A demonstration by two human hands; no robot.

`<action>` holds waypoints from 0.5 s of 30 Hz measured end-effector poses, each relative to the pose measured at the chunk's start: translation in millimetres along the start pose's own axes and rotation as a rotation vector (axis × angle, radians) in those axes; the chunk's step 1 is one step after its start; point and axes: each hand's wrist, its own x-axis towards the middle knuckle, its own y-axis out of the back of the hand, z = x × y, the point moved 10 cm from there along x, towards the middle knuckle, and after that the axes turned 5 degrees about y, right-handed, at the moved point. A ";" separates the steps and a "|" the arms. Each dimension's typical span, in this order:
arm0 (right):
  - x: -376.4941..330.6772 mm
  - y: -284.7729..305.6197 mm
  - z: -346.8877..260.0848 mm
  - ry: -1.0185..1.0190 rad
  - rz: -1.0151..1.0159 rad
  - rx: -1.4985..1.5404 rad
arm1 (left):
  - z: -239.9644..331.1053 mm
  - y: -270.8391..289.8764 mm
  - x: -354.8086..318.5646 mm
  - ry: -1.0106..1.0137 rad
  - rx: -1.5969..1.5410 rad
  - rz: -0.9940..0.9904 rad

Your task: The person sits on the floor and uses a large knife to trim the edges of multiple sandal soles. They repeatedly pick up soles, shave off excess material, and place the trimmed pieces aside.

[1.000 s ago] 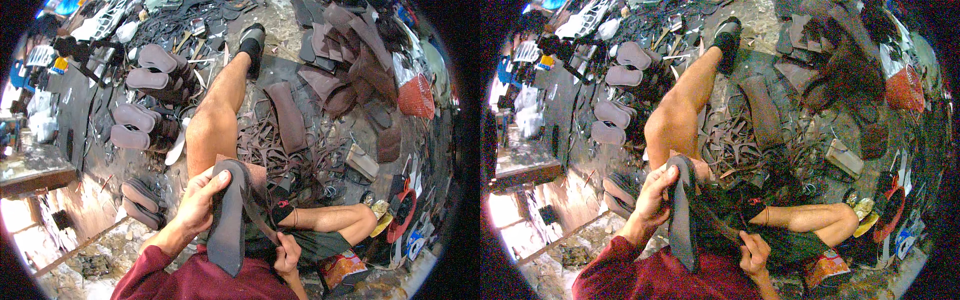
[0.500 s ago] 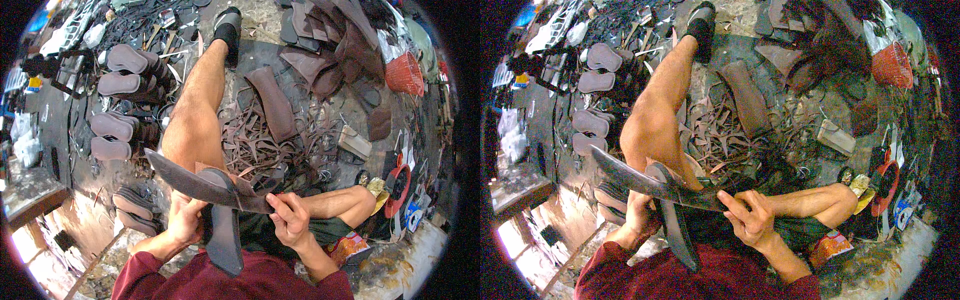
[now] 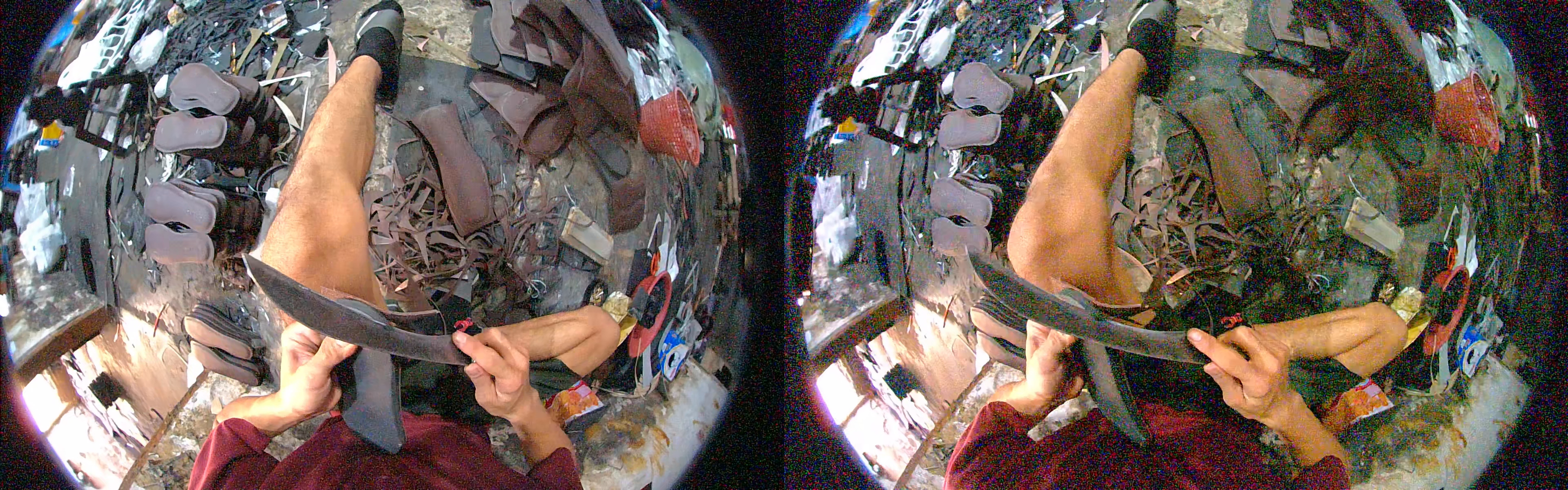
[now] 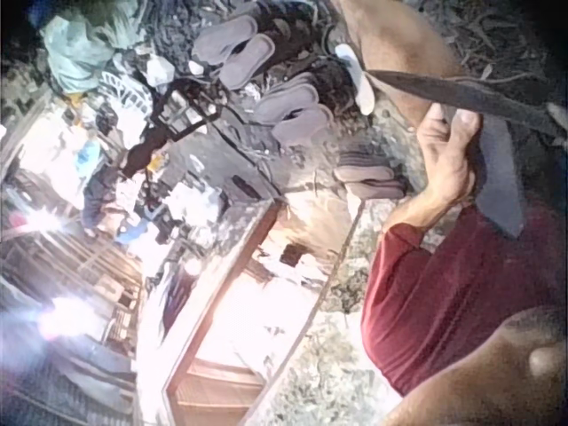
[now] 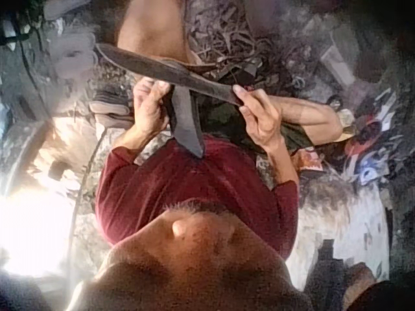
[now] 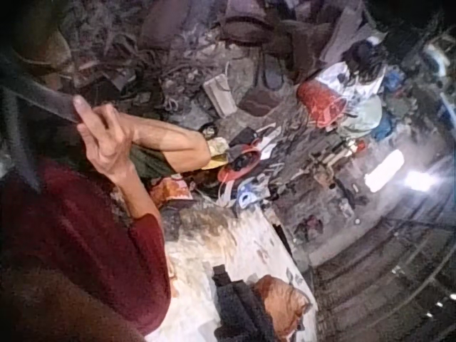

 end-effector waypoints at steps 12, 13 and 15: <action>103.7 22.0 -26.1 0.128 -0.567 -0.199 | -9.0 -29.4 3.6 0.159 0.545 -0.130; 110.3 17.6 -28.9 0.112 -0.657 -0.234 | -13.9 -32.1 3.6 0.191 0.572 -0.119; 117.5 5.3 -31.0 0.116 -0.866 -0.277 | -19.4 -41.0 2.8 0.223 0.630 -0.141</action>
